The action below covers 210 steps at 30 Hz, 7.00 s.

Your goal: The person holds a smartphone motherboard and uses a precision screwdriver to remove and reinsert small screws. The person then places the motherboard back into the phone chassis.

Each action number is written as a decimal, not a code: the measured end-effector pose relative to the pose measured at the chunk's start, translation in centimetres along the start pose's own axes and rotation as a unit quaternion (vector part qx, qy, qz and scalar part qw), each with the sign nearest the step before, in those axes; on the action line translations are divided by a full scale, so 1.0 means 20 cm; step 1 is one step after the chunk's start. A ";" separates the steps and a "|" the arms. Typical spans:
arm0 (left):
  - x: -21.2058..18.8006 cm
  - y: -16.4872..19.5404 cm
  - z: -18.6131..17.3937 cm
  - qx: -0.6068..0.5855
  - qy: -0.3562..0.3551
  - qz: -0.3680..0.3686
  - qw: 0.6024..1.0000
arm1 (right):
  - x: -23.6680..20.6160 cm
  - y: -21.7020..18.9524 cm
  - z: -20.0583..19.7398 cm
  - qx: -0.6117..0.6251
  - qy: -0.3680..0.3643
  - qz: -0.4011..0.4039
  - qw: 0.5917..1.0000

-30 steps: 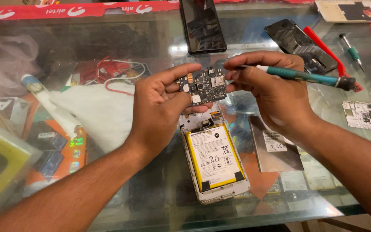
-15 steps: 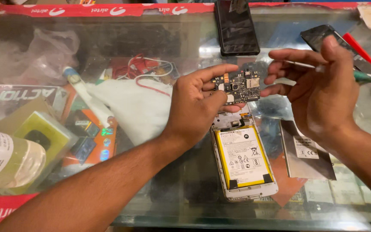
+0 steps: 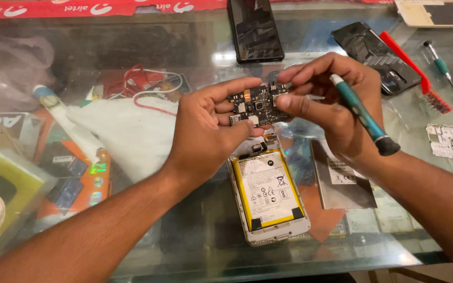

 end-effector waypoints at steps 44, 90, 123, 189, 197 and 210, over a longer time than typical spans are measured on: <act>-0.01 0.04 0.01 -0.031 -0.020 0.016 0.999 | -0.03 0.02 0.00 0.022 -0.008 -0.004 1.000; -0.02 0.04 -0.01 -0.010 -0.030 0.030 0.999 | -0.03 0.03 -0.02 0.013 -0.015 -0.026 0.999; -0.02 0.05 0.01 -0.052 -0.013 0.009 0.999 | -0.02 0.04 0.00 0.041 -0.004 0.006 0.999; 0.00 0.04 -0.01 -0.017 0.033 -0.047 0.998 | -0.02 0.05 0.00 0.004 -0.045 0.044 0.998; 0.00 0.05 0.01 0.012 0.047 -0.034 0.998 | -0.02 0.03 0.01 0.008 -0.040 0.058 0.997; 0.01 0.04 -0.02 -0.033 0.028 -0.033 0.998 | -0.02 0.05 0.01 0.020 -0.047 0.042 0.998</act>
Point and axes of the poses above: each hand's wrist, its own x-axis towards the middle knuckle, its own z-axis out of the palm, y = z × x, the point moved 1 cm from there along x, towards the middle knuckle, and after that the axes turned 7 degrees about -x, right-handed, at the moved point
